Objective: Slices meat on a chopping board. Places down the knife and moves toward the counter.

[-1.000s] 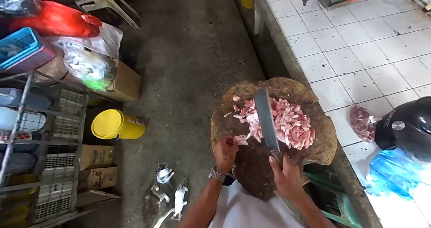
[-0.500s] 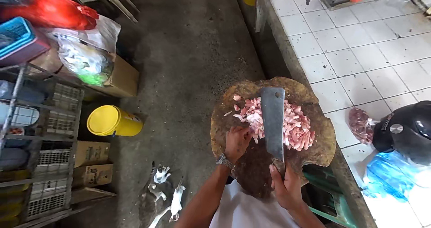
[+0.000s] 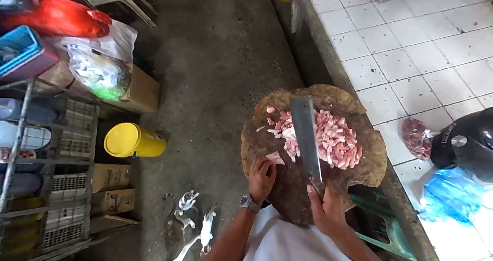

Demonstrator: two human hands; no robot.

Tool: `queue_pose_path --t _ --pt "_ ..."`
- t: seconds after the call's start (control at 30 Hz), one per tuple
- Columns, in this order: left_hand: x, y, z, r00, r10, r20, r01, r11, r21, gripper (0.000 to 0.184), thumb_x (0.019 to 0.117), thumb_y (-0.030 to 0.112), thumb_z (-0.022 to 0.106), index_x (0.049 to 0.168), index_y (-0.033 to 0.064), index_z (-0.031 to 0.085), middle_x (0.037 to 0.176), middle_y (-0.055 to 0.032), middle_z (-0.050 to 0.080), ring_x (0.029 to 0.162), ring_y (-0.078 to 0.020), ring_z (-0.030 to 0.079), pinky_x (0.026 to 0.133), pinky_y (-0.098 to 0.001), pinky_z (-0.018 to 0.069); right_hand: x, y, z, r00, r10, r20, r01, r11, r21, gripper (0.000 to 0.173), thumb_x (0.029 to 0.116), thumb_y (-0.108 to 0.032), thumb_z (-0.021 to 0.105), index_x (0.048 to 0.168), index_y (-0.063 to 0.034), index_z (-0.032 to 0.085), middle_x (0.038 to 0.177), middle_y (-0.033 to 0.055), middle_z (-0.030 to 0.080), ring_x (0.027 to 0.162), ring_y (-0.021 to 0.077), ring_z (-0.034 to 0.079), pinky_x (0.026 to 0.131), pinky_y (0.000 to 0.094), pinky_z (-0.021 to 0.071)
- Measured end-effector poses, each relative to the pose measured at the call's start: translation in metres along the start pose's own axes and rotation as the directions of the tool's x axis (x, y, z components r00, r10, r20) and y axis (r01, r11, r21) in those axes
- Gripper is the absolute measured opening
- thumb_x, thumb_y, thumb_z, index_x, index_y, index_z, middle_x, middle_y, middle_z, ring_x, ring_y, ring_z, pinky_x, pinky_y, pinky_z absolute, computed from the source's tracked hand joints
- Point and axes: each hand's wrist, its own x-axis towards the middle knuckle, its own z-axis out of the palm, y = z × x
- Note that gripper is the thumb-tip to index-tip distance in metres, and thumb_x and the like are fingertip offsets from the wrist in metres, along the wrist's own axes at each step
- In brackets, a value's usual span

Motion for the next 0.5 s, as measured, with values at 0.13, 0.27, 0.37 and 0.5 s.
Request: queue_pose_path --t 0.13,0.27,0.37,0.5 --pt "-0.001 -0.001 0.005 0.999 -0.020 -0.030 0.020 1.000 -0.006 0.017 0.0961 0.021 0.067 0.100 0.0089 0.078 0.110 -0.0077 0.073 0.107 -0.0214 0.068 0.096 -0.0361 0.0555 -0.023 0.018 0.018 0.992 -0.027 0.124 0.046 0.987 -0.155 0.047 0.1034 -0.043 0.051 0.111 0.0016 0.064 0.064 0.0035 0.064 0.054 0.0144 0.065 0.052 0.0345 0.0573" --pt "0.001 -0.004 0.007 0.999 -0.020 -0.028 0.020 1.000 0.000 0.017 0.0955 0.021 0.068 0.100 0.0083 0.079 0.110 -0.0092 0.074 0.108 -0.0233 0.069 0.097 -0.0384 0.0561 0.006 0.035 0.010 0.650 0.544 0.531 -0.374 0.837 -0.400 0.057 0.1061 -0.052 0.045 0.132 -0.0035 0.057 0.096 0.0169 0.070 0.094 0.0346 0.071 0.086 0.0554 0.0560" --pt "-0.003 -0.005 0.004 0.999 -0.023 -0.042 0.021 0.998 -0.051 0.016 0.0941 0.019 0.069 0.099 0.0064 0.077 0.108 -0.0105 0.073 0.105 -0.0213 0.070 0.095 -0.0359 0.0578 0.008 0.018 -0.002 0.832 0.425 0.357 -0.367 0.903 -0.221 0.055 0.1049 -0.053 0.046 0.118 -0.0026 0.062 0.076 0.0093 0.065 0.073 0.0263 0.068 0.069 0.0480 0.0567" --pt "-0.004 -0.009 0.001 0.998 -0.001 -0.058 -0.005 0.993 -0.115 0.015 0.0934 0.016 0.069 0.099 0.0040 0.076 0.108 -0.0117 0.072 0.105 -0.0187 0.070 0.094 -0.0325 0.0583 -0.005 -0.001 0.009 1.000 0.029 -0.001 -0.029 0.999 0.019 0.048 0.1039 -0.047 0.050 0.105 -0.0004 0.063 0.059 -0.0026 0.058 0.048 0.0077 0.058 0.045 0.0306 0.0520"
